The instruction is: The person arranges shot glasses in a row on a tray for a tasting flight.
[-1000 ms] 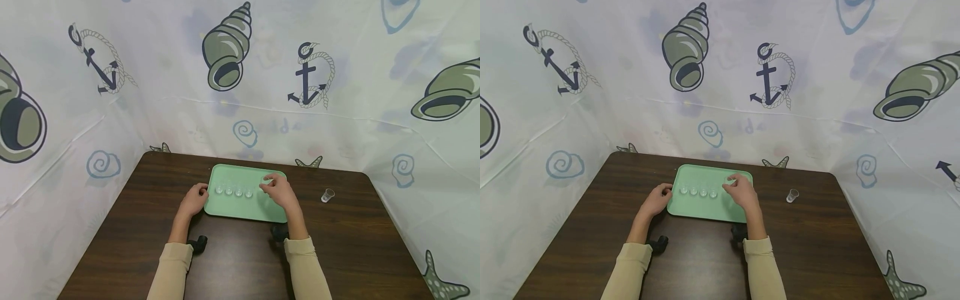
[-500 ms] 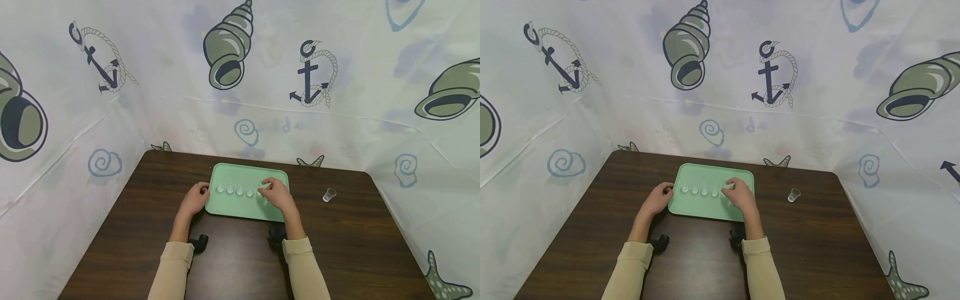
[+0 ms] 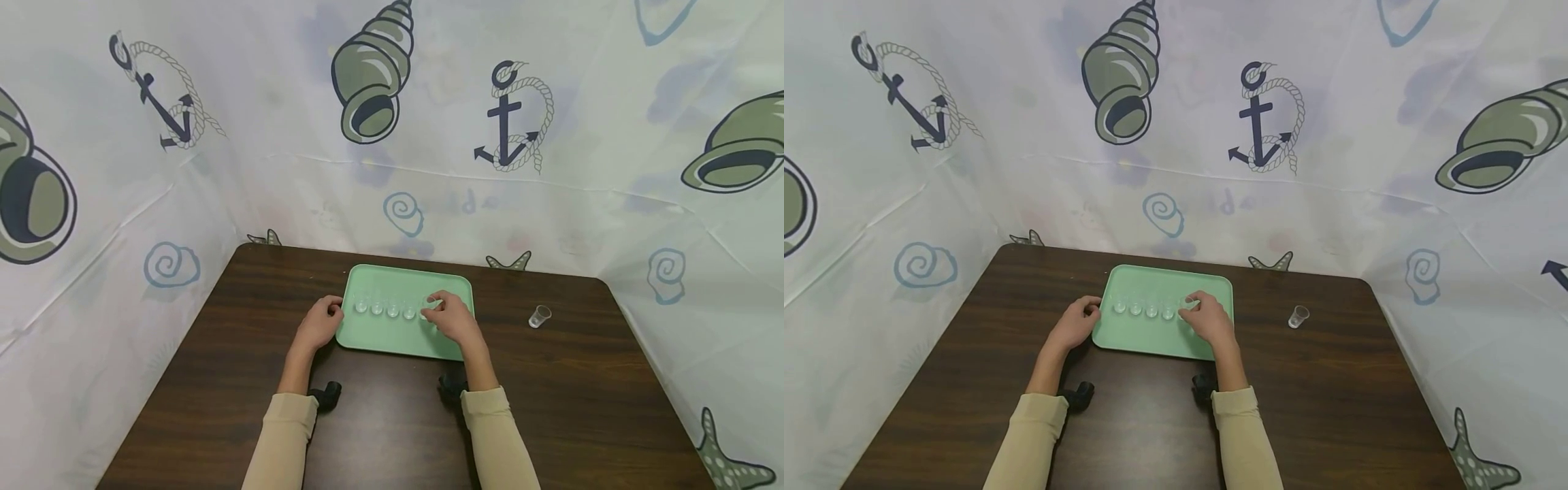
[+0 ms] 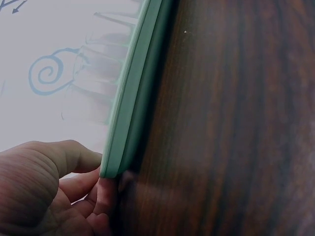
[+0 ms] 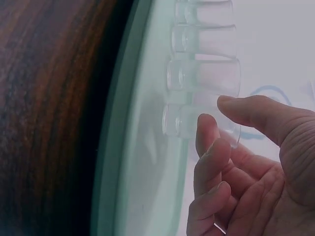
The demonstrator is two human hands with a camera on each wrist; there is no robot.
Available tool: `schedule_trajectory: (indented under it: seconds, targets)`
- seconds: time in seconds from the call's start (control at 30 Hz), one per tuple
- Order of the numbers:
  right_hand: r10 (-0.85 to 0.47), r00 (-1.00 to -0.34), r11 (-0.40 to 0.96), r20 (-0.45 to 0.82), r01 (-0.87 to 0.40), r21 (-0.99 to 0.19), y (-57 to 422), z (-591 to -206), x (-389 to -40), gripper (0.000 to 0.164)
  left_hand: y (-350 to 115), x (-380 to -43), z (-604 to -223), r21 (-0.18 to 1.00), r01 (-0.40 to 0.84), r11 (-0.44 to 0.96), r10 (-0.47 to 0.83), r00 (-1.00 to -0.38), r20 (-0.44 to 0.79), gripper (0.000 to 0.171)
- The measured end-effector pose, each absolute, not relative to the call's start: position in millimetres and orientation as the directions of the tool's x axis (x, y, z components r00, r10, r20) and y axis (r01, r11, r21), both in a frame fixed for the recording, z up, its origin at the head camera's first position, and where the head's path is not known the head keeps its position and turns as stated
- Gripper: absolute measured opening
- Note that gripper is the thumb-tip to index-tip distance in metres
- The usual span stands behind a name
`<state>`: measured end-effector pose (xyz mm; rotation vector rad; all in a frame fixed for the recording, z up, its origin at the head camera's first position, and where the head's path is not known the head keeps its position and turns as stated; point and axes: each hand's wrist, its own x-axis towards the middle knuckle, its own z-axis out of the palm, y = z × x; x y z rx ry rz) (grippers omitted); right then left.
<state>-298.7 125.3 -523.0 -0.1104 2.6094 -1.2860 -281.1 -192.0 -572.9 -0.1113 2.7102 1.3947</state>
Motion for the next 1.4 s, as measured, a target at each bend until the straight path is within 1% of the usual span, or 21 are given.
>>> schedule_trajectory:
  seconds: [0.7,1.1,1.4]
  targets:
    - [-0.169,-0.969,0.616,-0.178,0.037,-0.787,124.6,-524.3,-297.1,0.042,-190.8,-282.6,-573.5,0.812,-0.117,0.571,-0.026,-0.992,-0.125,0.046]
    - [-0.142,-0.972,0.615,-0.186,0.061,-0.786,126.2,-532.7,-293.4,0.038,-191.5,-281.7,-572.8,0.809,-0.111,0.578,-0.028,-0.993,-0.116,0.046]
    - [-0.131,-0.974,0.623,-0.186,0.065,-0.78,126.5,-531.8,-290.3,0.036,-190.9,-281.2,-571.5,0.81,-0.121,0.574,-0.027,-0.991,-0.128,0.046]
